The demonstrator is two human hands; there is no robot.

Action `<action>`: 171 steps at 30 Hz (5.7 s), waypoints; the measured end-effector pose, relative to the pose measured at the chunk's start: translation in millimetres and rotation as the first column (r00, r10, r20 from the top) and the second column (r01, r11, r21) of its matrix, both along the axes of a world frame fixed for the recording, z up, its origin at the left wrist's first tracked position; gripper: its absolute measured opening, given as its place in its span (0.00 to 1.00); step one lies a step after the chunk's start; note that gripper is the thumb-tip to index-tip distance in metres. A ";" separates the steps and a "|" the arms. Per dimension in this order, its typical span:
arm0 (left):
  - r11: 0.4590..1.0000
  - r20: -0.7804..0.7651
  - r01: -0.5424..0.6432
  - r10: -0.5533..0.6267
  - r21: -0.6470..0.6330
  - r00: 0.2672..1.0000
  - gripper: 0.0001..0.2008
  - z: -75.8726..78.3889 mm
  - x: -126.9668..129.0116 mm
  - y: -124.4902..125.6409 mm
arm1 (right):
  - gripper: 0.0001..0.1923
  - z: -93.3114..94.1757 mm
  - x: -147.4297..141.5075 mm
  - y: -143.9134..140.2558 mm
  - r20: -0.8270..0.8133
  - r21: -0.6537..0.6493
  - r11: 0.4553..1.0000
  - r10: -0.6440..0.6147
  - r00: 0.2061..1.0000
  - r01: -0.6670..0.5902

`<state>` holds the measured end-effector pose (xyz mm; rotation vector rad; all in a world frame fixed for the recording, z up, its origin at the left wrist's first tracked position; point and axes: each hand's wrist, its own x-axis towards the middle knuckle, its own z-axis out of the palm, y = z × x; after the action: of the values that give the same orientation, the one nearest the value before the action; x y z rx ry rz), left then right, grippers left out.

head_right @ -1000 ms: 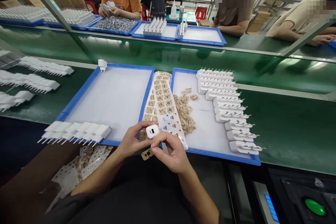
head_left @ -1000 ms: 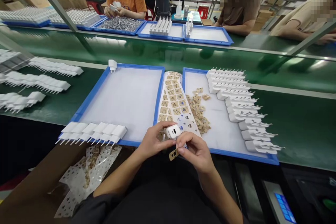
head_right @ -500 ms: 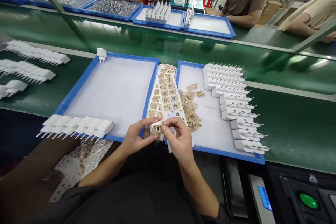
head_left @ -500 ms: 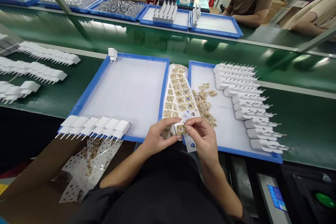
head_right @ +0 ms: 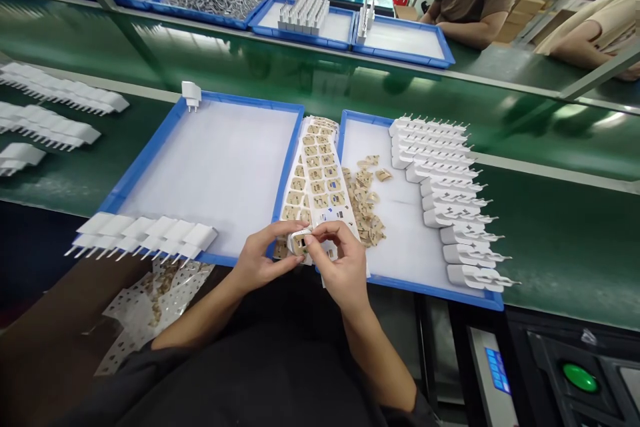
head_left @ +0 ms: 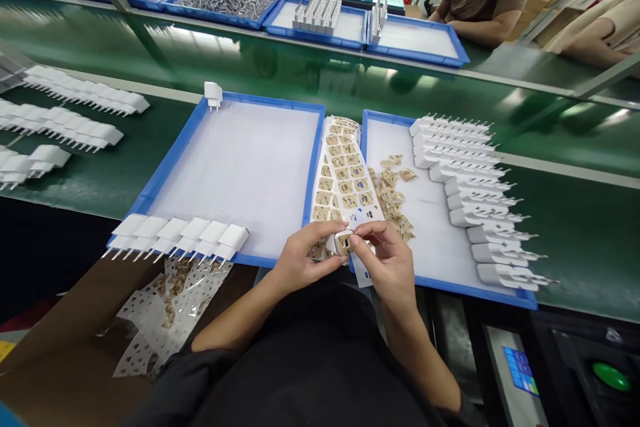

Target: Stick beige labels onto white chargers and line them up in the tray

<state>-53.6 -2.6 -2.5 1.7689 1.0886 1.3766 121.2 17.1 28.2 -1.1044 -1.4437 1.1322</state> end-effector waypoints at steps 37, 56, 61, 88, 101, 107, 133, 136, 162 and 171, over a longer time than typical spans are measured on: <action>0.970 0.057 -0.050 0.037 0.240 0.998 0.21 -8.4 3.1 2.7 | 0.04 -15.2 -27.9 -5.5 -0.375 -0.181 0.978 0.029 0.926 -0.104; 0.995 0.068 -0.025 0.019 0.097 0.998 0.19 -13.2 -3.0 -1.4 | 0.03 -1.1 -1.1 0.9 0.224 0.319 0.944 0.007 0.975 -0.080; 0.998 0.117 -0.029 0.036 -0.060 0.992 0.19 -8.6 -5.6 -4.0 | 0.04 -10.7 22.2 4.0 0.075 0.366 0.928 0.038 0.996 -0.063; 0.757 -0.906 -0.625 0.382 0.193 0.183 0.18 17.3 -73.8 -45.6 | 0.14 -48.8 110.1 34.7 0.525 0.379 0.858 -0.508 0.683 0.347; 0.714 -0.862 -0.659 0.467 0.237 0.196 0.14 17.1 -67.9 -47.3 | 0.08 -33.8 86.3 25.1 0.498 0.483 0.865 -0.399 0.770 0.136; 0.908 -0.755 -0.395 0.354 0.137 0.551 0.14 26.3 -20.8 -16.4 | 0.12 -30.4 57.5 51.6 0.621 0.428 0.898 -0.214 0.754 -0.098; 0.972 -0.787 -0.178 -0.008 -0.150 0.617 0.36 6.8 57.4 63.2 | 0.09 -48.6 39.6 110.9 0.729 0.416 0.906 -0.279 0.624 -0.080; 0.964 -0.792 -0.182 -0.046 -0.196 0.608 0.38 11.7 56.4 64.3 | 0.11 -41.8 39.0 108.8 0.721 0.419 0.899 -0.247 0.647 -0.125; 0.436 -0.967 0.896 -0.178 0.087 0.181 0.43 77.0 272.5 114.6 | 0.10 -39.3 140.1 1.0 0.204 0.197 0.946 0.219 0.954 -0.259; 0.338 -0.977 0.936 -0.145 0.098 0.154 0.13 45.0 337.9 101.4 | 0.09 -65.9 143.7 -5.2 0.295 0.166 0.980 0.054 0.954 -0.107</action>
<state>284.3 98.8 42.5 3.2302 -0.1967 0.1120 264.8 11.9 -37.7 -1.1237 -1.7975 0.8986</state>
